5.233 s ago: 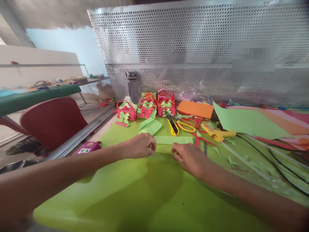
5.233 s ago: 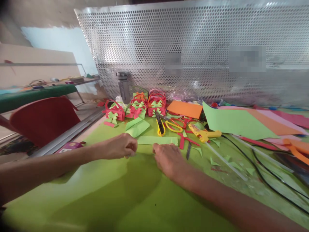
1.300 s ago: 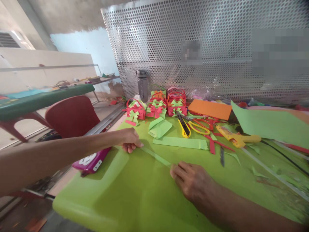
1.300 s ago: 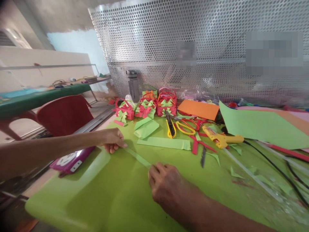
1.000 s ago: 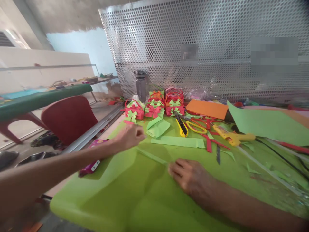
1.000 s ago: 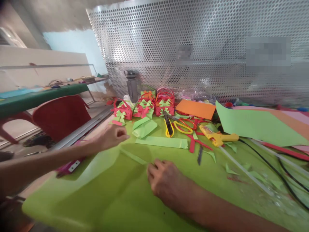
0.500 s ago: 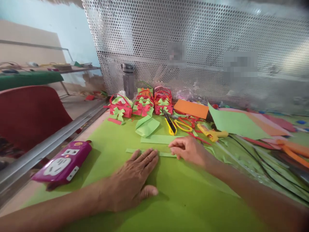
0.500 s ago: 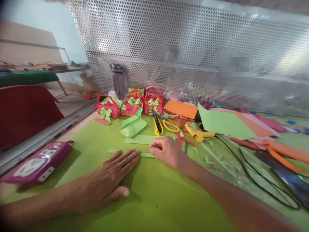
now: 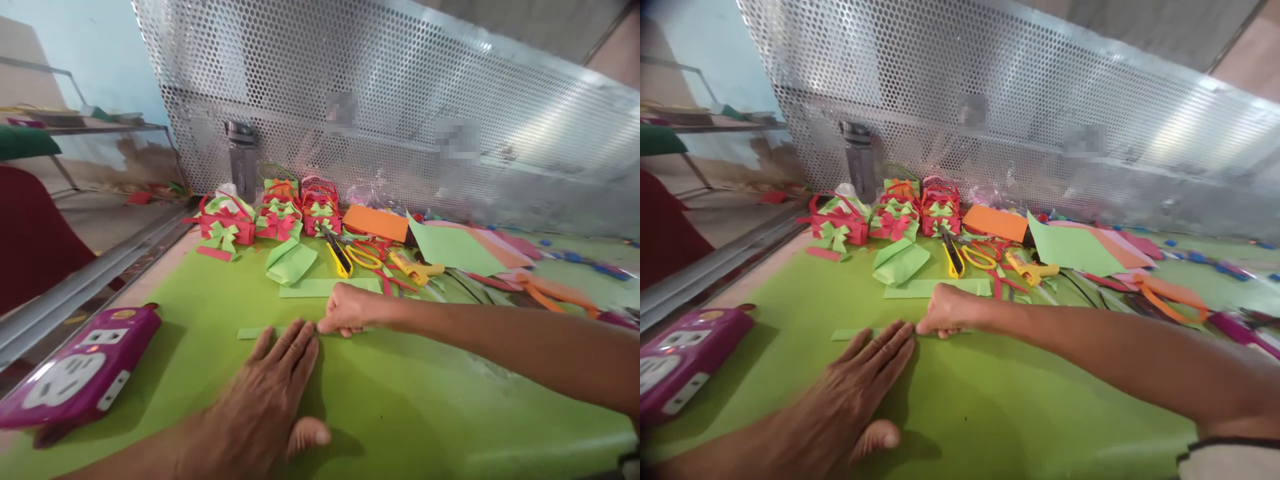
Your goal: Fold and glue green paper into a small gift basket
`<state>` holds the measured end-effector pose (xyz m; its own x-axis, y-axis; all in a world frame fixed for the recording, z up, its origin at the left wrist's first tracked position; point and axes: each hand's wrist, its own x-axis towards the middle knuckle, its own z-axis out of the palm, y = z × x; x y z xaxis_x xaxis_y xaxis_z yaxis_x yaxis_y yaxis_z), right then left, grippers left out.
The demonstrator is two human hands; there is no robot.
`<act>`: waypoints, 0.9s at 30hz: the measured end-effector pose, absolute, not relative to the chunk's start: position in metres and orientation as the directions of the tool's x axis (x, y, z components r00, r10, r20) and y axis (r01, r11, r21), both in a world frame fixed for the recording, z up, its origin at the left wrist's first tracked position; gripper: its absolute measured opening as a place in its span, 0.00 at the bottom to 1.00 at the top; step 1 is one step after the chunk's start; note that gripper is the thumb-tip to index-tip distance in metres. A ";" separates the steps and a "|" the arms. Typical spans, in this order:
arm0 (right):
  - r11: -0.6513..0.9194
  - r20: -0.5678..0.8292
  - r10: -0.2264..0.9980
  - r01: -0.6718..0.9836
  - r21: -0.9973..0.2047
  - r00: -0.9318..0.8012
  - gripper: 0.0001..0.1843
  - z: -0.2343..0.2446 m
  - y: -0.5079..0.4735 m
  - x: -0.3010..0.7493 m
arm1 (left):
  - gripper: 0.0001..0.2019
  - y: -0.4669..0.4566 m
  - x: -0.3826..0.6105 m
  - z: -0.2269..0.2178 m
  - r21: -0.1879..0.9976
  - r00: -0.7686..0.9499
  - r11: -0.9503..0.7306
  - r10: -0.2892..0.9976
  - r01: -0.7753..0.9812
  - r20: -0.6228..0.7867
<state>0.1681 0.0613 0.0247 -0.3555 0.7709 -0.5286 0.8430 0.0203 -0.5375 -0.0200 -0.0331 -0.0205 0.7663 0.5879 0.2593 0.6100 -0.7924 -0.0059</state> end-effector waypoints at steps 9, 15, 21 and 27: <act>-0.108 -0.585 0.774 0.860 -0.499 -0.243 0.14 0.026 0.061 0.202 | 0.43 -0.029 -0.024 -0.031 -0.088 0.753 -0.790 0.535 0.607 0.384; -0.181 -0.584 0.795 0.853 -0.490 -0.167 0.13 0.022 0.056 0.225 | 0.43 -0.028 -0.025 -0.033 -0.076 0.750 -0.789 0.543 0.609 0.377; -0.136 -0.524 0.839 0.874 -0.467 -0.150 0.12 0.033 0.056 0.239 | 0.43 -0.029 -0.023 -0.032 -0.145 0.770 -0.781 0.534 0.607 0.349; -0.018 -0.514 0.804 0.851 -0.524 -0.299 0.13 0.046 0.054 0.186 | 0.43 -0.030 -0.018 -0.029 -0.110 0.769 -0.778 0.571 0.619 0.287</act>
<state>0.1857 0.0537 0.0456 -0.2992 0.8042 -0.5136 0.8513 -0.0182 -0.5243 -0.0177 -0.0304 -0.0289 0.7693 0.5711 0.2865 0.6186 -0.7780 -0.1103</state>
